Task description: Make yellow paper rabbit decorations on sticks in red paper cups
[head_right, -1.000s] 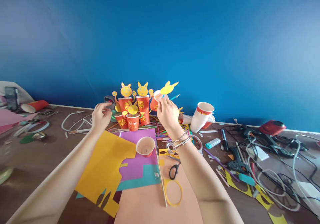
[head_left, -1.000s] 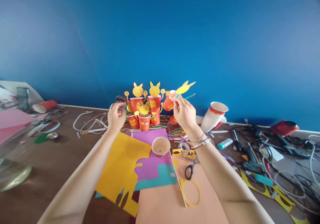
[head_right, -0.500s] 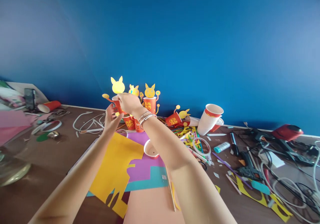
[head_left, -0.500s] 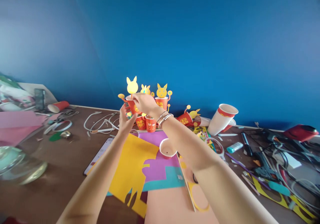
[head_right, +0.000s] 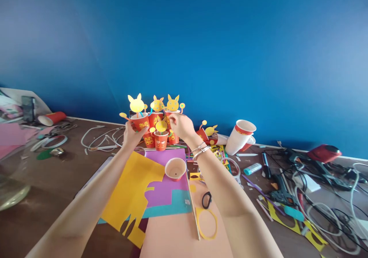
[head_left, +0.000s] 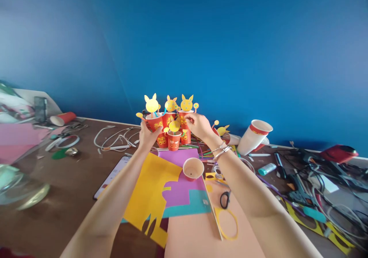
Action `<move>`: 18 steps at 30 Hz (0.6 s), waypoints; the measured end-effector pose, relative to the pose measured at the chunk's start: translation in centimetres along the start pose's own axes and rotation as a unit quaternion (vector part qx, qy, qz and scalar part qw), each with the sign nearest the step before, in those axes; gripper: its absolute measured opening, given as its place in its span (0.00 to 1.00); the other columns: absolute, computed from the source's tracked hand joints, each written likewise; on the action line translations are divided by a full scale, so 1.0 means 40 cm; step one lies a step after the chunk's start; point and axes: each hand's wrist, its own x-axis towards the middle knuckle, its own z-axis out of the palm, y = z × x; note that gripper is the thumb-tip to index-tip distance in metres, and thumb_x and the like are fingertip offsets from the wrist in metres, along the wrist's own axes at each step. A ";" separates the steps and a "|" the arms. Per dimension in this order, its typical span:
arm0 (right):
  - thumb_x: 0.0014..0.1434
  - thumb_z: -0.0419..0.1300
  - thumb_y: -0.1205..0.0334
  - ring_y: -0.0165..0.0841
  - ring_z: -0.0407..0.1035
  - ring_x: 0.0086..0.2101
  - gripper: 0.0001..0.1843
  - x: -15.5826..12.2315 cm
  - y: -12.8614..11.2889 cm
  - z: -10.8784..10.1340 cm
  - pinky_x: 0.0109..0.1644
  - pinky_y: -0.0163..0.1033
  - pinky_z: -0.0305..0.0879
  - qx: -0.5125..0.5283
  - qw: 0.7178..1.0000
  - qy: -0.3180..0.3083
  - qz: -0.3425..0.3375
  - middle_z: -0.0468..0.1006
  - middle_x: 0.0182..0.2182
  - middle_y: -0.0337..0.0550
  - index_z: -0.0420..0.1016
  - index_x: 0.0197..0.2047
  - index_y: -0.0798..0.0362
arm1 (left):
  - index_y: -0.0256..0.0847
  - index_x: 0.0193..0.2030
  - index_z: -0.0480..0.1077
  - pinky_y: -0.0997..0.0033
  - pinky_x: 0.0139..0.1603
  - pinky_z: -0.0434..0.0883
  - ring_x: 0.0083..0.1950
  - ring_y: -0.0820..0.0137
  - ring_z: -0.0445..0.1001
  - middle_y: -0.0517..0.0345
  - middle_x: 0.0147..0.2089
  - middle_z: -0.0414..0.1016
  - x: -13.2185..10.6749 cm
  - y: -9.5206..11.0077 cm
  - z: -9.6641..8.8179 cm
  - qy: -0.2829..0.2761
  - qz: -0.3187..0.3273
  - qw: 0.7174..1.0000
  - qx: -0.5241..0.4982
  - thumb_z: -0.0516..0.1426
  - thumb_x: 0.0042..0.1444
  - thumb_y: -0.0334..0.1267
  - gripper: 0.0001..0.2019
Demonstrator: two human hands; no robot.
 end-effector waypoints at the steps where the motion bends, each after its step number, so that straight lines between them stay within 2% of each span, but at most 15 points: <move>1: 0.62 0.50 0.67 0.35 0.72 0.40 0.14 -0.021 0.026 -0.001 0.41 0.35 0.63 -0.040 0.998 -0.025 0.031 0.80 0.41 0.45 0.77 0.44 0.54 | 0.43 0.48 0.62 0.58 0.47 0.71 0.48 0.55 0.76 0.51 0.46 0.76 -0.002 -0.002 0.001 -0.012 0.001 1.000 0.010 0.63 0.43 0.49 0.27; 4: 0.62 0.49 0.66 0.38 0.72 0.42 0.17 -0.079 0.083 0.022 0.40 0.37 0.62 -0.160 0.972 -0.152 0.079 0.80 0.41 0.48 0.79 0.45 0.51 | 0.42 0.44 0.64 0.56 0.51 0.70 0.52 0.52 0.73 0.48 0.48 0.74 -0.005 -0.005 0.000 -0.006 0.013 0.999 0.045 0.62 0.43 0.52 0.24; 6: 0.59 0.52 0.69 0.40 0.71 0.43 0.15 -0.108 0.102 0.053 0.41 0.38 0.62 -0.181 0.961 -0.194 0.081 0.81 0.38 0.51 0.81 0.40 0.53 | 0.41 0.42 0.65 0.55 0.55 0.67 0.56 0.50 0.70 0.45 0.48 0.73 -0.004 -0.004 -0.003 0.018 0.023 0.997 0.072 0.62 0.42 0.52 0.24; 8: 0.57 0.54 0.70 0.42 0.69 0.45 0.14 -0.128 0.111 0.084 0.44 0.39 0.61 -0.188 0.957 -0.212 0.067 0.80 0.38 0.55 0.82 0.36 0.56 | 0.41 0.39 0.65 0.54 0.57 0.65 0.57 0.49 0.67 0.45 0.47 0.72 -0.002 -0.002 -0.006 0.033 0.031 0.995 0.094 0.62 0.41 0.53 0.23; 11: 0.57 0.54 0.71 0.43 0.65 0.50 0.14 -0.144 0.119 0.121 0.49 0.41 0.59 -0.194 0.955 -0.220 0.036 0.78 0.42 0.57 0.82 0.38 0.58 | 0.41 0.37 0.65 0.52 0.58 0.64 0.57 0.49 0.66 0.45 0.45 0.70 0.000 0.000 -0.010 0.042 0.033 0.993 0.106 0.61 0.42 0.55 0.22; 18: 0.55 0.55 0.72 0.44 0.62 0.51 0.15 -0.143 0.134 0.150 0.52 0.42 0.56 -0.206 0.951 -0.232 0.008 0.77 0.44 0.58 0.82 0.40 0.59 | 0.41 0.40 0.66 0.49 0.57 0.63 0.56 0.48 0.65 0.44 0.45 0.69 0.000 -0.011 -0.007 0.073 0.035 0.992 0.099 0.62 0.42 0.56 0.24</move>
